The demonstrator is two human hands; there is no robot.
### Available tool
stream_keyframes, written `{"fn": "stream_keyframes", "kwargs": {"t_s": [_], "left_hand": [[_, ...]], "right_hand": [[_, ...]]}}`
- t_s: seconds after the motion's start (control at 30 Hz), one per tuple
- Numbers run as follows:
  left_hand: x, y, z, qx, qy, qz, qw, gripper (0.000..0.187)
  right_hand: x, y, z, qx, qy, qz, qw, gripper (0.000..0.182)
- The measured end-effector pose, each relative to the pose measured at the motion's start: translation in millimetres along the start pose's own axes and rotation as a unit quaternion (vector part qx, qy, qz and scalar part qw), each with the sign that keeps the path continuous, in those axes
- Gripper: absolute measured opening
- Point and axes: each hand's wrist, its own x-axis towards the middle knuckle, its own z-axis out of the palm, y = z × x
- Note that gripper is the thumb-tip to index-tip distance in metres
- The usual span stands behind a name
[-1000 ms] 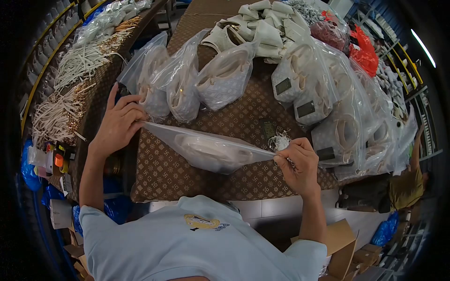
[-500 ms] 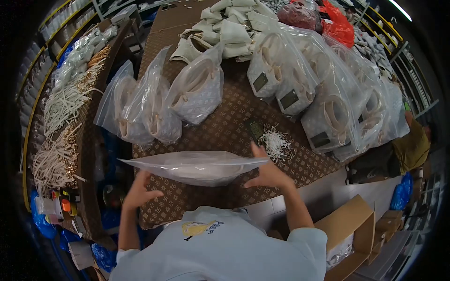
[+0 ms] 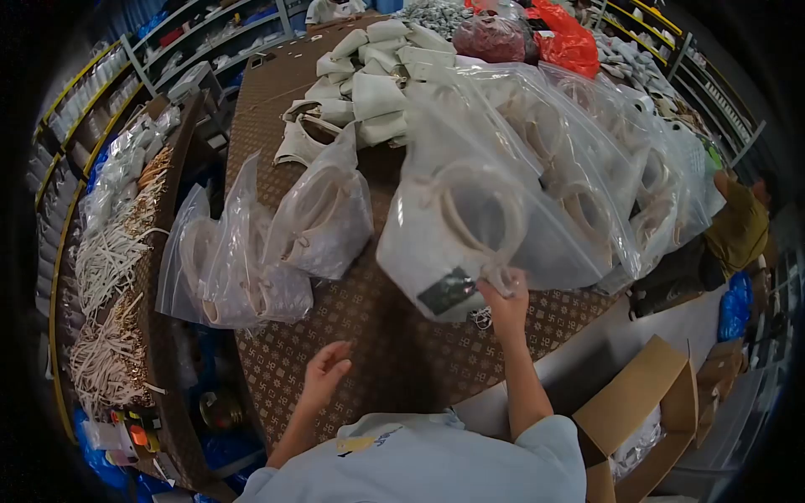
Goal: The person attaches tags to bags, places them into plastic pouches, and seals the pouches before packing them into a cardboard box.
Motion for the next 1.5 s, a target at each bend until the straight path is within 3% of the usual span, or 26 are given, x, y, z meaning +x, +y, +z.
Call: {"fn": "stream_keyframes", "kwargs": {"t_s": [0.13,0.2,0.33,0.4,0.43,0.5,0.53,0.6,0.63,0.7,0.73,0.8,0.87,0.9,0.97,1.0,1.03,1.1,1.17,1.27,1.37,1.43,1.47,1.5], "left_hand": [[7,-14,20,0.080,-0.043,-0.049,0.995,0.038],[15,2,29,0.213,-0.077,-0.019,0.974,0.036],[21,31,27,0.230,-0.011,0.041,0.972,0.039],[34,70,21,0.388,0.080,0.291,0.871,0.043],[42,99,18,0.427,0.115,0.332,0.833,0.047],[64,156,21,0.473,0.204,0.366,0.775,0.052],[81,178,24,0.481,0.262,0.367,0.752,0.053],[119,208,28,0.541,0.329,0.339,0.696,0.055],[138,209,24,0.533,0.331,0.345,0.698,0.055],[172,193,9,0.583,0.299,0.269,0.706,0.044],[171,192,7,0.581,0.294,0.275,0.708,0.044],[165,191,4,0.545,0.246,0.344,0.724,0.034],[136,192,18,0.527,0.211,0.358,0.742,0.029],[118,194,24,0.507,0.179,0.369,0.758,0.024],[84,204,27,0.513,0.150,0.391,0.749,0.023],[70,209,25,0.516,0.139,0.414,0.736,0.021],[55,213,22,0.512,0.124,0.422,0.738,0.021],[36,214,14,0.527,0.103,0.399,0.743,0.017],[33,202,6,0.506,0.118,0.350,0.779,0.015],[23,205,3,0.450,0.117,0.304,0.831,0.011],[11,209,-6,0.467,0.129,0.370,0.792,0.011],[-1,214,-7,0.504,0.161,0.433,0.730,0.013],[-7,214,-11,0.503,0.157,0.436,0.730,0.013],[-14,213,-16,0.549,0.135,0.455,0.688,0.013]], "right_hand": [[80,11,71,-0.084,0.059,-0.113,0.988,0.034],[123,29,113,-0.133,0.073,-0.137,0.979,0.038],[181,61,184,-0.228,0.059,-0.094,0.967,0.043],[196,77,207,-0.264,0.089,-0.139,0.950,0.046],[198,74,215,-0.262,0.083,-0.140,0.951,0.046],[191,64,214,-0.226,0.041,-0.056,0.972,0.055],[189,68,212,-0.234,0.041,-0.061,0.970,0.055],[176,83,205,-0.273,0.144,-0.097,0.946,0.065],[164,81,192,-0.275,0.149,-0.105,0.944,0.065],[134,63,163,-0.181,-0.006,-0.111,0.977,0.067],[125,44,155,-0.183,0.002,-0.112,0.977,0.067],[94,-11,143,-0.114,-0.124,-0.202,0.965,0.061],[69,-87,140,-0.196,-0.115,-0.457,0.860,0.057],[55,-117,142,-0.200,-0.104,-0.452,0.863,0.057],[29,-153,143,-0.289,-0.239,-0.548,0.748,0.048],[29,-145,138,-0.319,-0.325,-0.515,0.726,0.028],[18,-150,135,-0.329,-0.314,-0.509,0.731,0.028],[-5,-164,132,-0.314,-0.431,-0.325,0.781,0.016],[-27,-147,137,-0.257,-0.378,-0.397,0.796,0.014],[-47,-137,143,-0.236,-0.384,-0.318,0.834,0.015],[-66,-154,143,-0.210,-0.360,-0.334,0.845,0.016],[-70,-164,138,-0.234,-0.359,-0.352,0.832,0.015],[-73,-162,137,-0.236,-0.355,-0.352,0.834,0.015],[-78,-159,137,-0.283,-0.370,-0.363,0.807,0.014]]}}
